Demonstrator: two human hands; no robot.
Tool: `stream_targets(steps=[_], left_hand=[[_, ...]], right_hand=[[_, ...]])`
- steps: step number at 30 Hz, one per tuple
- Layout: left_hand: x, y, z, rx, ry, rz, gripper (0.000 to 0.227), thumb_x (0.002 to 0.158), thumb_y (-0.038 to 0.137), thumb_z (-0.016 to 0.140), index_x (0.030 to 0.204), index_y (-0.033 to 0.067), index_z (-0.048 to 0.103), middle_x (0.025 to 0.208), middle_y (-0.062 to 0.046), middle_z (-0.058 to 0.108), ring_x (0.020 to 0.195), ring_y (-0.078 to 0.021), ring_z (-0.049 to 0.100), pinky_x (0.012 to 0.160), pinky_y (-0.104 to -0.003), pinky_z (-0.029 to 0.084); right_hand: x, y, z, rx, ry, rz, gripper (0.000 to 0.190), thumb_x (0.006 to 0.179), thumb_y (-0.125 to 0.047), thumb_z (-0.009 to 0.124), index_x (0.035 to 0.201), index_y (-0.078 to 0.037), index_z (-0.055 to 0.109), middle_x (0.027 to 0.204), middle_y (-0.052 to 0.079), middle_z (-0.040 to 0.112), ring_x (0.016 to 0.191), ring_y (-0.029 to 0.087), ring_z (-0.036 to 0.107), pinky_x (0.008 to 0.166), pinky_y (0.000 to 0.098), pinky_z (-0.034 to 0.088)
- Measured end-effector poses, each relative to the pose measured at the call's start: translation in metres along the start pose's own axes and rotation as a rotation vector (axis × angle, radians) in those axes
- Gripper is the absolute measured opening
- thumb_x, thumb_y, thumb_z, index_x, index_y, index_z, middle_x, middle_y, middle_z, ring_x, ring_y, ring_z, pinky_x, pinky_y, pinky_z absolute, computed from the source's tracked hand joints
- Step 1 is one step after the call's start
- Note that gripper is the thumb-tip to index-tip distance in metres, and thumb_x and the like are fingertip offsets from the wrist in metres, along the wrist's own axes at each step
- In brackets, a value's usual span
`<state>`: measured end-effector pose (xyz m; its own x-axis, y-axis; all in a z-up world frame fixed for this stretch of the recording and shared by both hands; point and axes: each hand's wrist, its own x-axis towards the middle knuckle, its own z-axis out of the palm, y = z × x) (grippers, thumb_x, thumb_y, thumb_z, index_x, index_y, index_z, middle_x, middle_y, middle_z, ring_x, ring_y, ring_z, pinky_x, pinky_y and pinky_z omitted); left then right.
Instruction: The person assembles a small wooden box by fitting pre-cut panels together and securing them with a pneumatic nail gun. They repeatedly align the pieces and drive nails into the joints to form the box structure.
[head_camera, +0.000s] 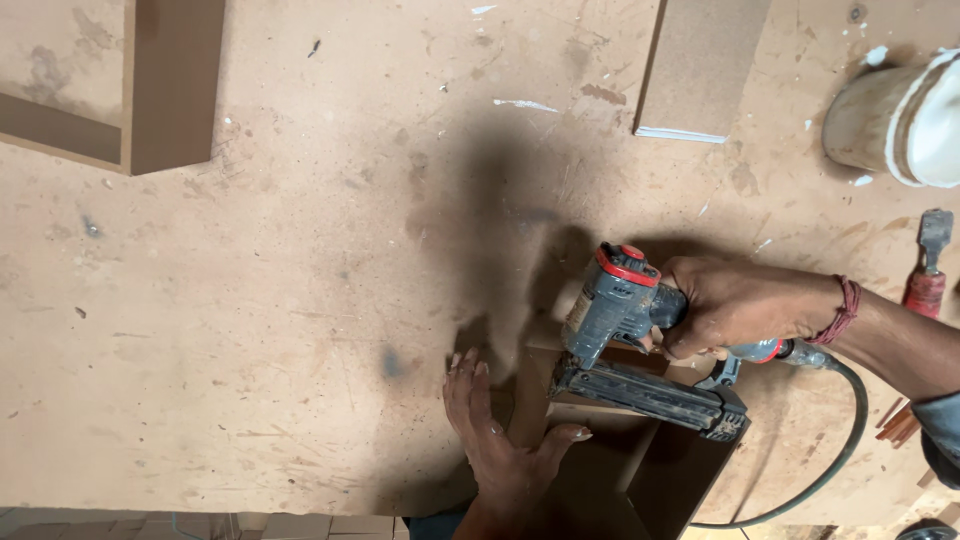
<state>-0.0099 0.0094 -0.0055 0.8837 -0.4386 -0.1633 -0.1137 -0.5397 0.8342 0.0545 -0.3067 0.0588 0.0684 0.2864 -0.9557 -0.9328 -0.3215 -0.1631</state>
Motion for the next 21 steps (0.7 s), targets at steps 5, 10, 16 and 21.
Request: stream_targets(steps=[5,10,16,21], left_hand=[[-0.003,-0.004,0.003,0.026,0.009,0.004,0.114,0.081,0.077,0.065,0.157,-0.0001,0.027,0.159,-0.024,0.035,0.150,-0.0434,0.035,0.124,-0.067,0.025],[0.000,-0.001,0.002,0.019,0.017,0.007,0.111,0.082,0.076,0.065,0.157,0.0014,0.029,0.160,-0.024,0.038,0.151,-0.0425,0.037,0.125,-0.066,0.028],[0.007,0.000,-0.003,-0.031,0.055,0.191,0.061,0.114,0.034,0.048,0.154,-0.0034,0.023,0.163,-0.025,0.037,0.157,-0.0455,0.036,0.129,-0.066,0.024],[0.006,-0.002,0.002,-0.127,0.088,0.076,0.048,0.110,0.017,0.037,0.152,-0.0073,0.037,0.157,-0.027,0.042,0.149,-0.0451,0.039,0.124,-0.058,0.031]], right_hand=[[-0.004,-0.003,0.001,0.016,-0.001,-0.010,0.012,0.071,0.000,0.075,0.081,-0.003,0.070,0.057,0.003,0.059,0.048,0.013,0.053,0.046,0.0311,0.043],[-0.004,0.002,0.004,0.008,0.038,-0.027,0.013,0.071,-0.001,0.076,0.082,-0.002,0.070,0.060,0.001,0.060,0.053,0.010,0.054,0.049,0.0294,0.045],[-0.027,0.025,0.017,0.140,0.142,-0.221,0.020,0.073,-0.005,0.079,0.090,0.000,0.070,0.070,0.003,0.061,0.064,0.010,0.056,0.058,0.0287,0.047],[-0.058,0.049,0.071,0.687,0.111,-0.595,0.036,0.083,-0.019,0.067,0.113,-0.002,0.062,0.085,0.009,0.069,0.070,0.017,0.064,0.065,0.0310,0.052]])
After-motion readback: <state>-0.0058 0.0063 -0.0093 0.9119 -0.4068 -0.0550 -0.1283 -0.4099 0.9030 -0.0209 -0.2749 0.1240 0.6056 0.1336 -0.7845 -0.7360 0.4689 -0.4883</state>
